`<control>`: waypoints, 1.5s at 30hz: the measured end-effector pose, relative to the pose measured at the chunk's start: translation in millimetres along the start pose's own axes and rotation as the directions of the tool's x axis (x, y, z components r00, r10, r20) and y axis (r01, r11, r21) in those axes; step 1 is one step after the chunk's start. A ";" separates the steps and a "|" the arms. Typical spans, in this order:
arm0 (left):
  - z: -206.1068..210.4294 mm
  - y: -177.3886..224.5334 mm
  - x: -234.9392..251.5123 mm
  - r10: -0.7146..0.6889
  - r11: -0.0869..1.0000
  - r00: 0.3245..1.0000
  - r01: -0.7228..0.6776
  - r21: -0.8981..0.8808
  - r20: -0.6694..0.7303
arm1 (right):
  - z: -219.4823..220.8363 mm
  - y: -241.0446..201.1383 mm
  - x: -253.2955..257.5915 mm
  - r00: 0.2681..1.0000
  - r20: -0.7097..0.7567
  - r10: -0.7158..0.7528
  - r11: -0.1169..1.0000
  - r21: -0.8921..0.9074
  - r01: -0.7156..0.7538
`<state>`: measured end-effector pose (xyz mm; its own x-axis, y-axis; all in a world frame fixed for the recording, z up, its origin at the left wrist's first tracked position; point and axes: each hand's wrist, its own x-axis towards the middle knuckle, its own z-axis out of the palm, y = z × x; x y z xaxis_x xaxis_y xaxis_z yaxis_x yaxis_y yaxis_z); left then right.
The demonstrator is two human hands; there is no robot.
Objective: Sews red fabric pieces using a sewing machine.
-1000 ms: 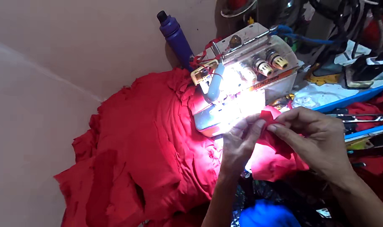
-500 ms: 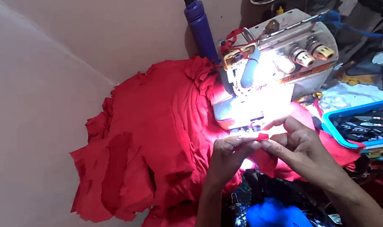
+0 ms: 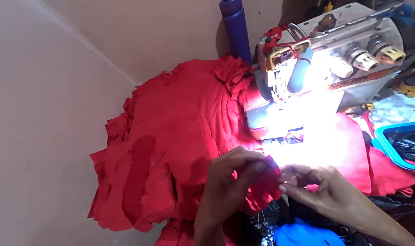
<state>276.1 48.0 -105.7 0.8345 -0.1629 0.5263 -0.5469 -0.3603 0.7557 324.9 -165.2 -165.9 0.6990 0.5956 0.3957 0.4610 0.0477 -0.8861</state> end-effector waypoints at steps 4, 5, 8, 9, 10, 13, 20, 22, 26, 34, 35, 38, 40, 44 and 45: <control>8.4 5.5 4.1 0.020 0.998 0.994 -0.026 0.059 0.103 | 0.8 0.3 10.8 0.994 -0.017 -0.109 0.988 -0.112 0.106; 9.4 6.4 5.5 0.018 0.997 0.994 -0.026 0.073 0.109 | 2.0 -1.4 13.6 0.992 -0.005 -0.126 0.991 -0.044 0.126; 6.8 5.5 10.6 0.007 0.992 0.997 -0.017 0.124 0.076 | 11.7 0.2 16.6 0.991 -0.037 -0.127 0.988 0.089 0.130; 5.3 4.1 12.1 0.002 0.991 0.998 -0.010 0.134 0.060 | 15.0 4.0 16.2 0.991 -0.065 -0.114 0.988 0.098 0.120; 4.2 2.3 13.0 -0.003 0.990 0.999 -0.003 0.141 0.045 | 17.4 7.6 15.5 0.992 -0.091 -0.092 0.989 0.109 0.102; 3.0 -7.0 12.6 -0.020 0.989 1.000 0.020 0.146 0.002 | 23.0 12.9 12.8 0.992 -0.125 -0.020 0.985 0.166 0.041; 7.7 -19.6 9.5 -0.134 0.989 0.977 0.143 0.042 -0.163 | 32.0 26.3 7.9 0.982 -0.191 -0.009 0.994 0.104 0.029; 7.4 -21.1 10.2 -0.148 0.988 0.971 0.152 0.011 -0.186 | 31.1 28.5 8.0 0.980 -0.197 0.018 0.994 0.107 0.003; 6.8 -30.3 12.0 -0.164 0.986 0.960 0.158 -0.044 -0.226 | 28.7 27.0 6.0 0.981 -0.170 0.088 0.979 0.197 -0.053; 11.0 -43.5 20.5 -0.134 0.991 0.961 0.129 -0.037 -0.241 | 12.3 28.7 11.8 0.971 -0.002 0.238 0.916 0.333 -0.224; 11.8 -42.6 21.9 -0.121 0.993 0.965 0.120 -0.016 -0.232 | 12.9 29.4 12.4 0.966 -0.015 0.258 0.910 0.341 -0.238; 13.4 -39.0 31.2 -0.095 0.991 0.973 0.112 0.068 -0.212 | 13.9 26.8 13.8 0.949 -0.043 0.313 0.873 0.407 -0.269; 14.3 -40.9 42.3 -0.102 0.984 0.970 0.131 0.120 -0.221 | 13.9 24.5 17.6 0.953 -0.107 0.285 0.870 0.445 -0.210; 26.4 -73.5 76.1 -0.048 0.980 0.975 0.087 0.176 -0.217 | 9.8 31.1 31.3 0.904 -0.356 0.236 0.955 0.254 -0.150; 32.2 -84.2 83.5 -0.037 0.974 0.974 0.085 0.210 -0.222 | 7.0 36.2 34.7 0.883 -0.415 0.220 0.975 0.120 -0.186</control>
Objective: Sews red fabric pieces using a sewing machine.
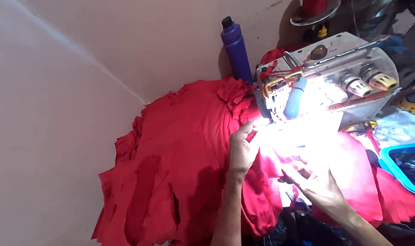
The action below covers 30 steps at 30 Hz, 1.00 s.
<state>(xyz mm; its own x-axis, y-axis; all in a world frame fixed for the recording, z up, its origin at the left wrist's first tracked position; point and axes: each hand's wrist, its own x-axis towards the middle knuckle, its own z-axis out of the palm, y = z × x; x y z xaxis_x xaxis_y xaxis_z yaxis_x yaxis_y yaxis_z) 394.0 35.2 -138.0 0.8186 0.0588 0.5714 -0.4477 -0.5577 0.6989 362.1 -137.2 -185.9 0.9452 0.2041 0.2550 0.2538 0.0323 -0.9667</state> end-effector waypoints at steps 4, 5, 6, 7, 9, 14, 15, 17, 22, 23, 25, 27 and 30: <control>30.0 -16.3 7.9 -0.010 0.959 0.999 0.021 0.283 -0.041 | -4.4 23.2 13.4 0.991 -0.092 -0.101 0.970 -0.232 0.078; 33.2 -13.1 7.3 -0.028 0.938 0.998 0.044 0.345 -0.053 | -4.0 25.1 11.9 0.990 -0.098 -0.100 0.972 -0.220 0.076; 36.3 -8.8 5.4 -0.030 0.909 0.997 0.059 0.412 -0.075 | -4.0 25.6 9.0 0.991 -0.097 -0.096 0.973 -0.219 0.073; 39.6 -3.2 1.9 -0.016 0.874 0.995 0.062 0.482 -0.098 | -4.2 25.7 5.3 0.991 -0.096 -0.089 0.973 -0.221 0.066; 47.3 6.5 -10.3 0.042 0.817 0.991 0.039 0.576 -0.126 | -5.2 29.4 -3.4 0.987 -0.102 -0.122 0.965 -0.244 0.094; 67.0 23.2 -50.8 0.109 0.716 0.984 0.022 0.697 -0.143 | -12.4 32.9 -25.3 0.960 -0.162 -0.227 0.955 -0.231 0.186; 70.2 23.8 -54.0 0.097 0.720 0.983 0.038 0.693 -0.155 | -13.4 31.4 -24.1 0.954 -0.178 -0.242 0.955 -0.216 0.202; 74.5 21.7 -53.3 0.060 0.735 0.982 0.077 0.673 -0.178 | -13.8 26.1 -16.1 0.948 -0.193 -0.252 0.955 -0.210 0.211; 75.5 17.3 -37.1 -0.051 0.784 0.982 0.152 0.602 -0.180 | -10.6 28.8 8.0 0.947 -0.204 -0.249 0.959 -0.188 0.212; 73.5 16.9 -33.9 -0.070 0.781 0.985 0.154 0.605 -0.160 | -10.0 30.4 11.9 0.945 -0.206 -0.254 0.958 -0.186 0.217; 66.2 15.8 -25.8 -0.133 0.789 0.988 0.155 0.595 -0.081 | -10.8 34.0 19.9 0.933 -0.202 -0.299 0.937 -0.250 0.246; 53.5 11.8 -13.2 -0.233 0.818 0.972 0.189 0.543 0.012 | -13.5 34.6 26.6 0.928 -0.180 -0.326 0.893 -0.381 0.239; 37.0 4.7 14.1 -0.360 0.798 0.927 0.247 0.550 0.105 | -16.7 25.5 26.9 0.952 -0.154 -0.266 0.840 -0.522 0.151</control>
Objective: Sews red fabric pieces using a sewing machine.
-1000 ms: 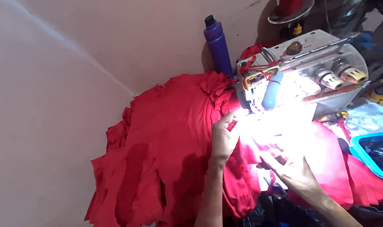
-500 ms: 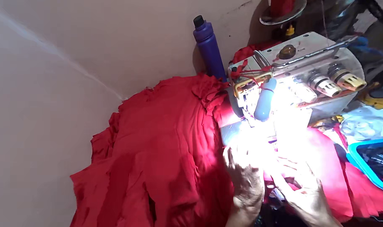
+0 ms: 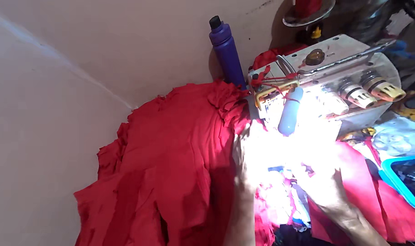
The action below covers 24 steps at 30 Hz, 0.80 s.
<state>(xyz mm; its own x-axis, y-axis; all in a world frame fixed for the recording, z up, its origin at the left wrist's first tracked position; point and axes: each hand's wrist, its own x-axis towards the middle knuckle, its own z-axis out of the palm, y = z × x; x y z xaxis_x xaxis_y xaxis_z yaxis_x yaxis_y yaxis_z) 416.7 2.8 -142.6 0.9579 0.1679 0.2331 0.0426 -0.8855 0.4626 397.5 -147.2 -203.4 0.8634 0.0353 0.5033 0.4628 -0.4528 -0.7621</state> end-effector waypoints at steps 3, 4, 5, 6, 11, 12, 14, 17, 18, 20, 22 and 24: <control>-9.0 -9.5 30.6 0.004 1.000 1.000 -0.004 0.031 0.006 | -15.7 -9.4 -14.4 0.997 0.067 0.027 0.999 -0.027 -0.025; -10.3 -12.6 45.0 -0.026 0.999 0.999 0.026 0.042 0.021 | -22.4 -6.6 -22.8 0.996 0.093 -0.007 0.999 -0.038 0.010; -10.9 -18.1 58.9 -0.056 0.998 0.998 0.055 0.036 0.033 | -27.1 0.0 -33.0 0.994 0.082 -0.076 0.995 -0.058 0.081; -10.5 -26.9 70.3 -0.073 0.997 0.997 0.072 0.012 0.031 | -32.8 5.9 -44.3 0.987 0.086 -0.137 0.986 -0.082 0.144; -10.6 -75.3 66.9 0.080 0.907 0.992 -0.112 -0.407 -0.096 | -63.8 30.4 -101.0 0.909 0.224 -0.352 0.895 -0.204 0.397; -13.6 -74.0 52.0 0.117 0.873 0.980 -0.179 -0.453 -0.160 | -67.7 36.1 -109.3 0.883 0.252 -0.396 0.853 -0.255 0.456; -18.2 -65.7 5.3 0.163 0.858 0.942 -0.282 -0.429 -0.293 | -69.7 51.0 -122.0 0.837 0.297 -0.459 0.741 -0.392 0.545; -14.8 -60.5 -77.2 0.135 0.906 0.914 -0.270 -0.325 -0.383 | -61.1 74.7 -127.4 0.770 0.272 -0.577 0.600 -0.498 0.626; -11.3 -60.5 -97.9 0.114 0.909 0.907 -0.260 -0.325 -0.405 | -58.6 78.4 -125.7 0.753 0.253 -0.607 0.588 -0.495 0.640; -5.1 -56.9 -136.4 0.083 0.895 0.896 -0.260 -0.364 -0.436 | -59.6 78.9 -123.3 0.743 0.226 -0.630 0.627 -0.417 0.658; -2.1 -52.2 -169.0 0.057 0.881 0.903 -0.246 -0.404 -0.426 | -65.4 76.4 -125.1 0.743 0.232 -0.628 0.662 -0.343 0.667; 0.9 -48.5 -191.6 0.035 0.876 0.921 -0.215 -0.431 -0.387 | -73.5 72.2 -130.0 0.751 0.241 -0.615 0.685 -0.308 0.660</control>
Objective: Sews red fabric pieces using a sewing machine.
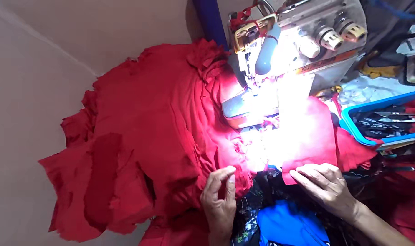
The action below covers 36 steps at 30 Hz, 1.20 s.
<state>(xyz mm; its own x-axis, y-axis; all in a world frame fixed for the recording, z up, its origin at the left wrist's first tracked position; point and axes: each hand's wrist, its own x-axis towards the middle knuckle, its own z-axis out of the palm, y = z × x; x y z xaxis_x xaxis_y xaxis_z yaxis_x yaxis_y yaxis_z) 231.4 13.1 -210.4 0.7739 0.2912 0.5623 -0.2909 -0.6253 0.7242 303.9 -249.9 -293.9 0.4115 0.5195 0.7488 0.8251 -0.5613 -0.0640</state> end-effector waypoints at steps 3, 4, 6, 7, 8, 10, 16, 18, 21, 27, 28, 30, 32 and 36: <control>4.3 4.3 -20.0 -0.053 0.998 0.997 0.054 -0.028 0.048 | -10.6 -7.8 -2.4 0.999 0.040 0.033 0.999 0.001 -0.033; 7.5 4.8 -23.8 -0.061 0.997 0.996 0.063 -0.036 0.065 | -11.7 -8.7 -2.2 0.997 0.050 0.055 0.998 0.013 -0.055; 14.2 5.4 -27.8 -0.067 0.996 0.993 0.072 -0.046 0.095 | -11.6 -8.9 0.4 0.990 0.042 0.135 0.987 0.081 -0.138; 17.3 5.8 -28.5 -0.069 0.996 0.992 0.074 -0.046 0.104 | -11.9 -8.7 3.6 0.981 0.041 0.190 0.971 0.137 -0.194; 19.8 6.3 -29.2 -0.072 0.996 0.991 0.077 -0.040 0.110 | -13.3 -8.2 7.3 0.969 0.052 0.242 0.949 0.195 -0.247; 23.8 7.4 -31.1 -0.082 0.996 0.988 0.084 -0.011 0.128 | -16.8 -7.2 13.6 0.950 0.084 0.302 0.916 0.250 -0.314; 32.3 7.4 -36.4 -0.054 0.996 0.983 0.040 0.083 0.177 | -27.6 -0.8 19.8 0.923 0.271 0.274 0.874 0.330 -0.356; 32.0 7.6 -35.9 -0.053 0.996 0.982 0.038 0.085 0.183 | -30.0 1.0 19.5 0.916 0.281 0.285 0.852 0.363 -0.377; 31.4 8.3 -35.0 -0.054 0.996 0.981 0.039 0.085 0.187 | -29.9 1.3 22.5 0.907 0.242 0.344 0.831 0.372 -0.414; 48.0 17.3 -36.8 0.012 0.999 0.971 -0.021 0.035 0.237 | -31.8 3.7 28.0 0.877 0.345 0.334 0.805 0.380 -0.455; 54.1 17.8 -37.7 0.040 0.999 0.966 -0.046 0.016 0.256 | -33.3 4.4 28.1 0.870 0.368 0.328 0.804 0.375 -0.462; 66.6 16.5 -39.0 0.106 0.994 0.952 -0.105 -0.019 0.288 | -35.3 3.3 31.2 0.850 0.382 0.362 0.792 0.355 -0.497; 78.3 11.6 -39.3 0.180 0.983 0.929 -0.183 -0.022 0.323 | -35.9 2.3 38.3 0.821 0.379 0.427 0.764 0.335 -0.552; 95.8 3.9 -39.0 0.258 0.930 0.874 -0.340 0.139 0.412 | -44.2 10.8 73.9 0.737 0.262 0.623 0.702 0.228 -0.675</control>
<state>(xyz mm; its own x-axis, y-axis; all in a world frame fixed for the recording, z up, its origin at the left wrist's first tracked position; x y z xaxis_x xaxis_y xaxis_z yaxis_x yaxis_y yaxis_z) 254.0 -70.1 -267.8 0.8331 -0.2048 0.5139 -0.4554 -0.7812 0.4270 326.1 -246.1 -210.1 0.9188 0.2022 0.3390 0.3900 -0.5979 -0.7003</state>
